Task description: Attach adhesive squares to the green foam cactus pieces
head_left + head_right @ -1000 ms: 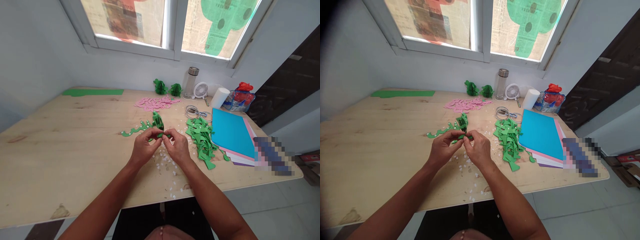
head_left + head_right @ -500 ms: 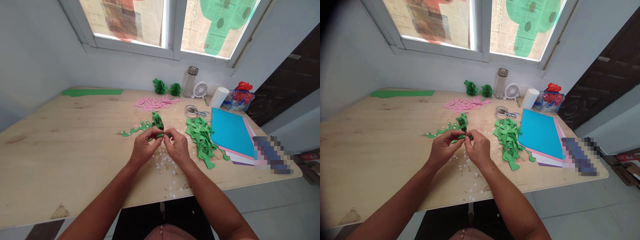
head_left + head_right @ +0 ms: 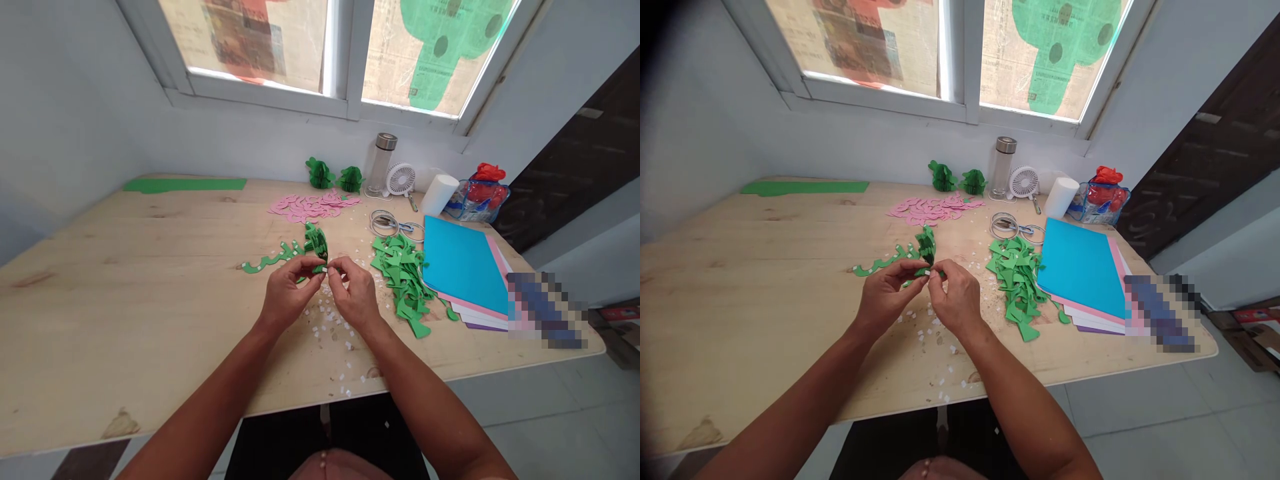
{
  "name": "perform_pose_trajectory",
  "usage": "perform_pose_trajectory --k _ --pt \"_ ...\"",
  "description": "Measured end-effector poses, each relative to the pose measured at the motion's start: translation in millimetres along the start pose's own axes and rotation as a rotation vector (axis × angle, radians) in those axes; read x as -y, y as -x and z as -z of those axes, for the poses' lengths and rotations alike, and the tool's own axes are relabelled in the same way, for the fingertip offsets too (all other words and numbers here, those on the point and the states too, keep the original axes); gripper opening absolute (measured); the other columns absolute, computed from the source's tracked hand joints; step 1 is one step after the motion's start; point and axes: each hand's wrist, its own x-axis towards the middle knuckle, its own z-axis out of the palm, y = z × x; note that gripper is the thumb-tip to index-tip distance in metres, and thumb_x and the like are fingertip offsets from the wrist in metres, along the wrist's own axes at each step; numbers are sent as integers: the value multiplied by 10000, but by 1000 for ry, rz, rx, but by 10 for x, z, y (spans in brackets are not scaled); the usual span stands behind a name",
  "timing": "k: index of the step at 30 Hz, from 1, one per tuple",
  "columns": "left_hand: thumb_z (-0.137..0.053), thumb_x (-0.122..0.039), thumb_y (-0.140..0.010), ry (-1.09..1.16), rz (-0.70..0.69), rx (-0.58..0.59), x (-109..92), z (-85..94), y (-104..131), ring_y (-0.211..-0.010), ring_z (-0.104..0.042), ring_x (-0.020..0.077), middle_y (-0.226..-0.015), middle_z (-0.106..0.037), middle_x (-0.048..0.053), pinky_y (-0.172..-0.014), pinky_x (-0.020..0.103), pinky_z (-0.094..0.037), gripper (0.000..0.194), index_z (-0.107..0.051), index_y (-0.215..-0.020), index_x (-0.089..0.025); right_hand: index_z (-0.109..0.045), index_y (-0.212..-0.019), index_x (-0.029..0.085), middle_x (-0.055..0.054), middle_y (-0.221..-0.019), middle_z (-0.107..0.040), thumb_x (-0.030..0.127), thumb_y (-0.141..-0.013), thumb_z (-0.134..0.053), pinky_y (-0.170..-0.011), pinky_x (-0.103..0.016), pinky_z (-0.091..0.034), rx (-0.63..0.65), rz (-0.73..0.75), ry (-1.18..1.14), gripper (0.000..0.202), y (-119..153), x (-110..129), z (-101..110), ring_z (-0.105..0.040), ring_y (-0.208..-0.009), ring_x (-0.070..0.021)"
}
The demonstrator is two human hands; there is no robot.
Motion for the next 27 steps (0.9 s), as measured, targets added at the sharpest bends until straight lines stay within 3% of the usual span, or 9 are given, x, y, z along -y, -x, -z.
perform_pose_trajectory --k 11,17,24,27 --pt "-666 -294 -719 -38 -10 1 -24 -4 0 -693 -639 156 -821 -672 29 -706 293 -531 185 -671 -867 -182 -572 -759 211 -6 -741 -620 262 -853 -466 -688 -262 -425 -26 15 -26 151 1 2 -4 -568 -703 -151" --pt "-715 -259 -681 151 134 -32 -46 -8 -12 -755 -643 164 -867 -683 32 -732 289 -526 193 -668 -850 -180 -574 -735 207 10 -703 -610 298 -834 -502 -646 -253 -425 -63 -74 -218 153 -22 -21 -12 -554 -658 -140" --pt "-761 -222 -634 422 270 -42 -107 -12 -24 -708 -607 136 -788 -660 10 -663 249 -501 203 -691 -820 -178 -582 -653 180 -13 -682 -633 379 -792 -554 -639 -267 -434 -273 -290 -556 244 -90 -67 4 -573 -664 -151" --pt "-768 -213 -629 488 289 -49 -100 -6 -40 -658 -585 118 -758 -655 -1 -657 248 -497 194 -696 -805 -177 -623 -779 175 -23 -767 -664 365 -761 -593 -657 -271 -438 -269 -316 -609 193 -102 -65 6 -585 -697 -155"
